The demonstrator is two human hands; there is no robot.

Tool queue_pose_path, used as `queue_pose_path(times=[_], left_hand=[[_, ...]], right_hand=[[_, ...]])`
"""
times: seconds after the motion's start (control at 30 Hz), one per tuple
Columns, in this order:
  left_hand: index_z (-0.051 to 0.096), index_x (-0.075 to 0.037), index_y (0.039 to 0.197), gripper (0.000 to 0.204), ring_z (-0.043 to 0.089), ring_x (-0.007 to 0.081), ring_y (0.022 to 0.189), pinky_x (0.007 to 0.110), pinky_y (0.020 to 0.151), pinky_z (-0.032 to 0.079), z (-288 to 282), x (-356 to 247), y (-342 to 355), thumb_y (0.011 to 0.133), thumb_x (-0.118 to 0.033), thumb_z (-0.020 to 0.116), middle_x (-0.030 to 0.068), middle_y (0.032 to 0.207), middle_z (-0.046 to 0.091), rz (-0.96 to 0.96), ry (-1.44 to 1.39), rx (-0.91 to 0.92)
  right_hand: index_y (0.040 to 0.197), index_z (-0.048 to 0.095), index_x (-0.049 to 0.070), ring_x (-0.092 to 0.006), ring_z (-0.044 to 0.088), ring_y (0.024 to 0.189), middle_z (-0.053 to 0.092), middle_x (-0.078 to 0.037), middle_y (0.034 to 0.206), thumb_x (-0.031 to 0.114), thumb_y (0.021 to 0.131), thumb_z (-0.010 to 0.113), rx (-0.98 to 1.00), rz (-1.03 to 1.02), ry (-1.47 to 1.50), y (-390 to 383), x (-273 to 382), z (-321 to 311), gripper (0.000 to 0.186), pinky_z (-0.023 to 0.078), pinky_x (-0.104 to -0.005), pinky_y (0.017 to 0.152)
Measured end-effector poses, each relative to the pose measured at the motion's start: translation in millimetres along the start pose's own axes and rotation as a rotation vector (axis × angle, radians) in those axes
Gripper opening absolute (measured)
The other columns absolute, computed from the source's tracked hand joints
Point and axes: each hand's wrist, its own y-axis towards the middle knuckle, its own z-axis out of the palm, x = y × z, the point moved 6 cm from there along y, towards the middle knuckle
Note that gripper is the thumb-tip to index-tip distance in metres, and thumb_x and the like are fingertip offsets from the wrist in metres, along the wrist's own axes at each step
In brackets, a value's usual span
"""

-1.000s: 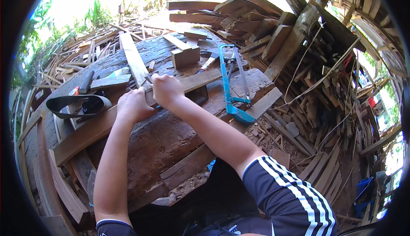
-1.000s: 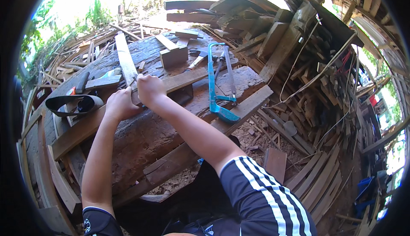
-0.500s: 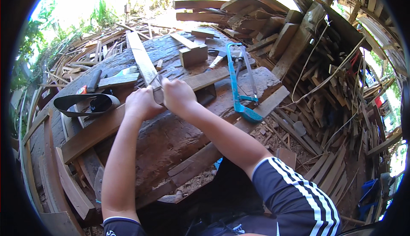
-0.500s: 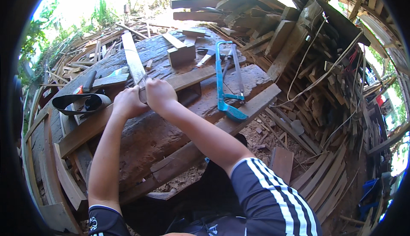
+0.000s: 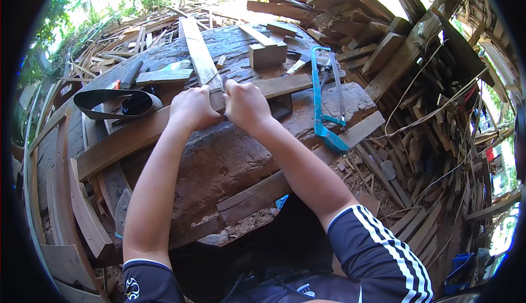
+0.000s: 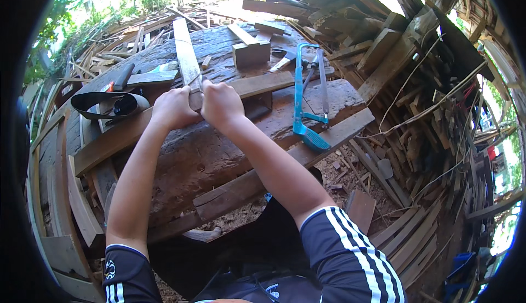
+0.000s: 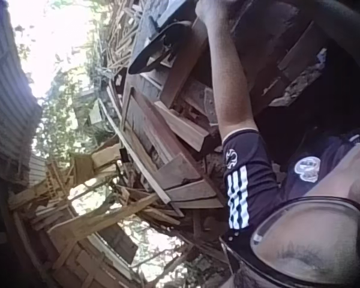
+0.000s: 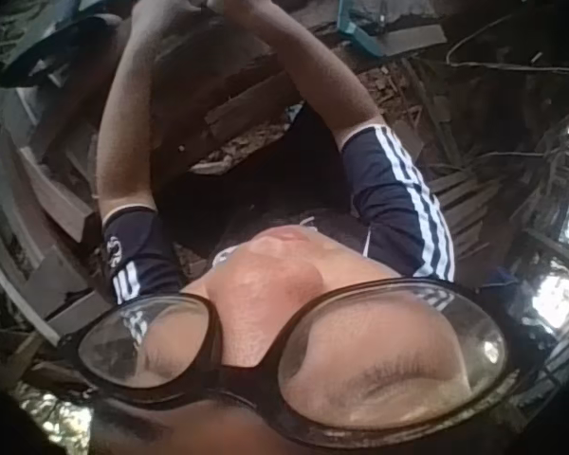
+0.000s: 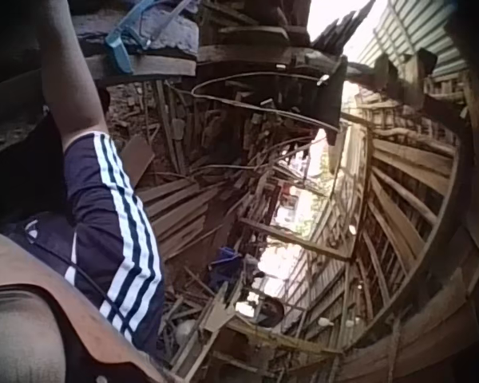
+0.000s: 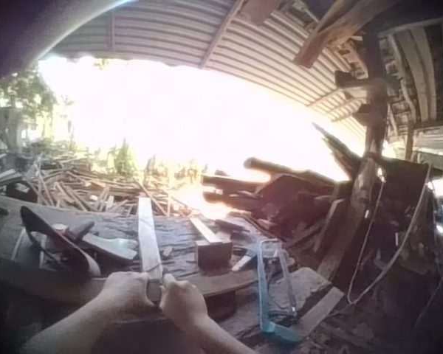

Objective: Measuring and cutting a wooden plank using a handsaw and woodworking plane.

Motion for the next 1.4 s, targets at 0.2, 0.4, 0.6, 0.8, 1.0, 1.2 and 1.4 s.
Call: queue_pose_path(times=[0.2,0.4,0.6,0.8,1.0,1.2,1.4], left_hand=[[0.071,0.0,0.112,0.065,0.073,0.0317,0.108,0.042,0.096,0.058,2.5,15.4,-7.9,0.07,-0.05,0.076,0.0216,0.113,0.075,-0.031,0.025,0.023],[0.071,-0.001,0.114,0.067,0.073,0.0306,0.109,0.041,0.097,0.058,0.9,0.8,-0.4,0.069,-0.05,0.076,0.0216,0.115,0.074,-0.007,0.013,0.032],[0.07,-0.001,0.113,0.069,0.072,0.0321,0.109,0.042,0.098,0.057,6.7,18.1,-5.2,0.067,-0.052,0.077,0.0204,0.114,0.075,-0.033,0.024,0.025],[0.07,0.0,0.112,0.068,0.072,0.0333,0.109,0.041,0.097,0.056,-0.3,5.6,-0.6,0.067,-0.049,0.079,0.0226,0.113,0.074,0.03,0.022,0.037],[0.067,0.001,0.109,0.066,0.07,0.0375,0.107,0.045,0.096,0.055,0.9,10.5,2.1,0.064,-0.045,0.08,0.0243,0.11,0.072,0.02,-0.004,0.05],[0.07,0.004,0.112,0.069,0.071,0.0354,0.106,0.042,0.096,0.055,-2.3,10.8,4.9,0.065,-0.047,0.078,0.025,0.11,0.073,0.018,-0.03,0.156],[0.068,0.007,0.118,0.075,0.07,0.0377,0.107,0.04,0.098,0.053,1.7,19.3,3.7,0.064,-0.045,0.077,0.0289,0.11,0.072,0.007,-0.14,0.239]], right_hand=[[0.097,0.065,-0.001,-0.0431,0.074,0.082,0.072,-0.028,0.082,0.003,0.081,0.061,0.108,0.0,-0.105,-14.8,18.2,8.6,0.016,0.061,-0.0503,0.076],[0.092,0.066,0.001,-0.0415,0.075,0.083,0.073,-0.025,0.082,0.005,0.081,0.062,0.034,-0.004,-0.114,17.3,9.2,2.2,0.012,0.061,-0.0497,0.074],[0.089,0.065,0.002,-0.0408,0.074,0.077,0.072,-0.024,0.079,0.008,0.085,0.064,0.125,-0.03,-0.073,-39.3,21.4,-2.7,0.007,0.06,-0.0508,0.071],[0.081,0.062,0.001,-0.0256,0.063,0.051,0.063,-0.013,0.06,0.015,0.095,0.071,-0.242,0.117,0.208,-84.8,1.8,-66.7,0.021,0.046,-0.0401,0.05],[0.09,0.068,0.001,-0.0175,0.055,0.047,0.058,-0.007,0.057,0.016,0.099,0.068,-0.373,0.252,0.401,-90.2,-11.7,-75.7,0.018,0.04,-0.0339,0.048],[0.093,0.068,0.0,-0.0072,0.049,0.05,0.055,-0.002,0.058,0.014,0.1,0.068,-0.368,0.292,0.513,-98.4,-11.5,-87.9,0.016,0.035,-0.0269,0.047],[0.096,0.069,0.001,-0.0077,0.05,0.049,0.055,-0.002,0.059,0.012,0.098,0.07,-0.293,0.264,0.53,-101.5,-8.7,-89.5,0.011,0.036,-0.0259,0.046]])
